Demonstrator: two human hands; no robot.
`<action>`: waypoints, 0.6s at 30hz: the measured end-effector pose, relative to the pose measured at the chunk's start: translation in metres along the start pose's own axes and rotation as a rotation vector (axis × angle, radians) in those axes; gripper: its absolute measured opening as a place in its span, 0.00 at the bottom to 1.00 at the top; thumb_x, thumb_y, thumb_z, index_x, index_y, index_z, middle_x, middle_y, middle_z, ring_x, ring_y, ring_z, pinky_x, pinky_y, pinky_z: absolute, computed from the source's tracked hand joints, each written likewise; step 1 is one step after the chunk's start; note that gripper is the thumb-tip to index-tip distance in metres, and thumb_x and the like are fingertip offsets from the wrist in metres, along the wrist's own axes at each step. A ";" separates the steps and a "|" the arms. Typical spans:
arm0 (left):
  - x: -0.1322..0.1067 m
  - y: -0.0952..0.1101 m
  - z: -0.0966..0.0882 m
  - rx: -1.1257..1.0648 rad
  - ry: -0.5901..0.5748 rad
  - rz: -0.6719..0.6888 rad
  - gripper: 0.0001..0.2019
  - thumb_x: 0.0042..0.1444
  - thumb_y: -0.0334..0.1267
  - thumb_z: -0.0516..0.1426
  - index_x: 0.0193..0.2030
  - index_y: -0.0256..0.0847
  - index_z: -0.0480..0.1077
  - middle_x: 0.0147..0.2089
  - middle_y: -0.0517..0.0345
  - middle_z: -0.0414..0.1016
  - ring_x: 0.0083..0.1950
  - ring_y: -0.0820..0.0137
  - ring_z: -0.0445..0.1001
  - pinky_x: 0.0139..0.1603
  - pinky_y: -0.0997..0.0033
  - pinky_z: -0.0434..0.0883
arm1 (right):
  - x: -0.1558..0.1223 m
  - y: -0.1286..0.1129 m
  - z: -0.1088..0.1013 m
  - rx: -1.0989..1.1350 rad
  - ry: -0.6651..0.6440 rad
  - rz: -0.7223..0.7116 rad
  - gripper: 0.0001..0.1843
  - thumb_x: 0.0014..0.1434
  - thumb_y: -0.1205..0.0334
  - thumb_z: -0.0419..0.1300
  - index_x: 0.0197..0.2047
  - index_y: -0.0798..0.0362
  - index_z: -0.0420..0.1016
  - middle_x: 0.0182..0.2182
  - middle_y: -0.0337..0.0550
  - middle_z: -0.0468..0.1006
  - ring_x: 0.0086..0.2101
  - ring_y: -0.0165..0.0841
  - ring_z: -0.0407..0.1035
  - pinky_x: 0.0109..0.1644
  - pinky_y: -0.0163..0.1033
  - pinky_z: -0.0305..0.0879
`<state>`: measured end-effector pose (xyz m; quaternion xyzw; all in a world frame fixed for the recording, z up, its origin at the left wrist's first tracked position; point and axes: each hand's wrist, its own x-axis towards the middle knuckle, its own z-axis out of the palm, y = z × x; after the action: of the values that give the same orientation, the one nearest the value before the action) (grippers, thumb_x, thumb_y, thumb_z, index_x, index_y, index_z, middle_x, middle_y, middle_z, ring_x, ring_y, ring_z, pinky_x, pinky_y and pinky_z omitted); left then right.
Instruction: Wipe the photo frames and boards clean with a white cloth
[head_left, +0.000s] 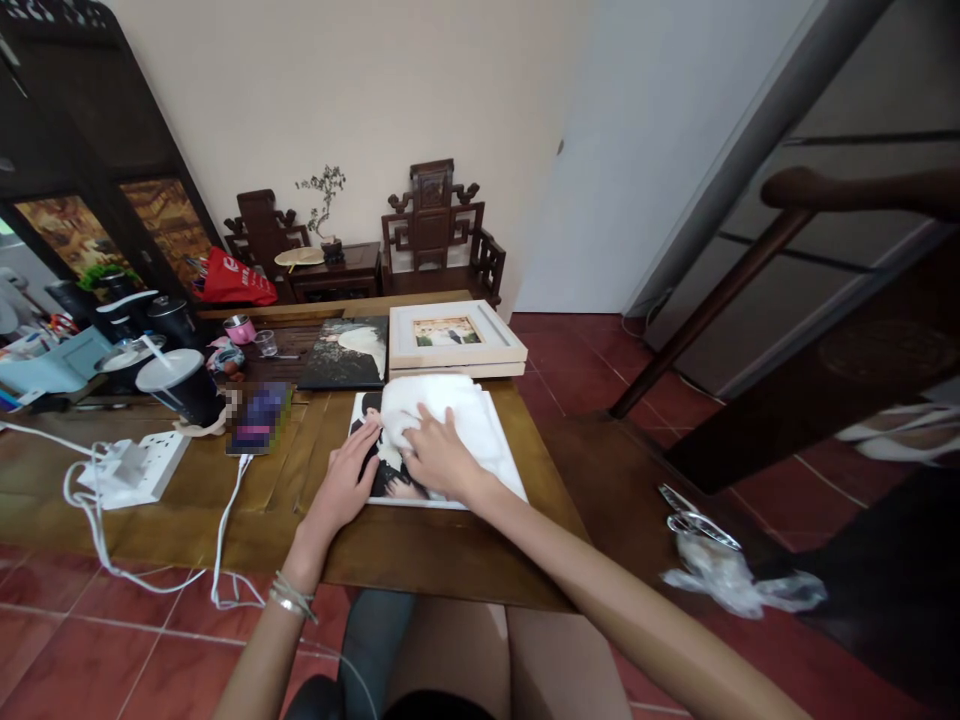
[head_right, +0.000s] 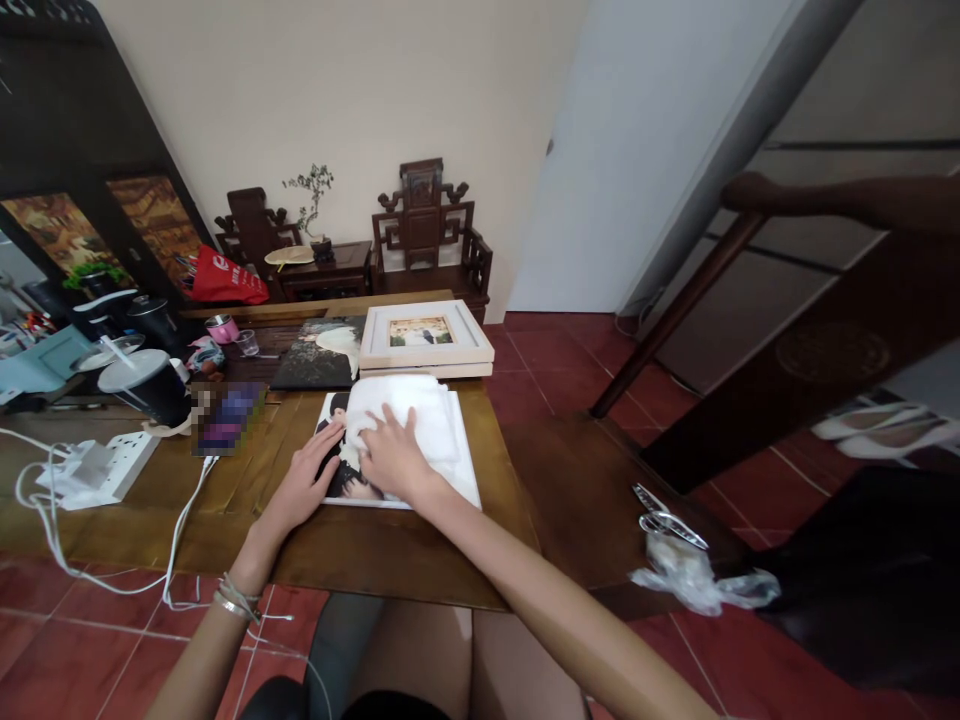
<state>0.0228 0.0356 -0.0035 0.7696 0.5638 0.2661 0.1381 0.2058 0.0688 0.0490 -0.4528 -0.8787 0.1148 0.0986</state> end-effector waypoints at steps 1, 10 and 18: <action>0.000 0.000 0.000 -0.001 -0.003 -0.001 0.22 0.66 0.39 0.44 0.66 0.43 0.56 0.70 0.49 0.54 0.71 0.62 0.52 0.66 0.50 0.54 | -0.013 -0.005 0.001 0.008 -0.015 -0.013 0.18 0.60 0.67 0.49 0.49 0.60 0.74 0.63 0.59 0.60 0.65 0.52 0.43 0.63 0.68 0.36; 0.001 0.001 0.001 0.002 -0.007 -0.010 0.22 0.66 0.38 0.44 0.66 0.42 0.56 0.70 0.50 0.55 0.71 0.63 0.52 0.67 0.50 0.54 | -0.110 -0.004 0.004 0.195 -0.052 -0.199 0.11 0.49 0.71 0.53 0.32 0.54 0.75 0.64 0.50 0.62 0.66 0.48 0.41 0.66 0.66 0.32; 0.000 0.001 0.002 -0.037 0.024 0.016 0.22 0.66 0.40 0.45 0.66 0.44 0.58 0.69 0.50 0.57 0.70 0.61 0.54 0.67 0.49 0.54 | -0.044 0.024 -0.006 0.047 0.018 0.071 0.16 0.59 0.68 0.49 0.43 0.61 0.77 0.55 0.63 0.71 0.65 0.51 0.48 0.63 0.67 0.40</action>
<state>0.0247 0.0353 -0.0046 0.7681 0.5542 0.2868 0.1434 0.2512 0.0472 0.0448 -0.4821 -0.8583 0.1345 0.1130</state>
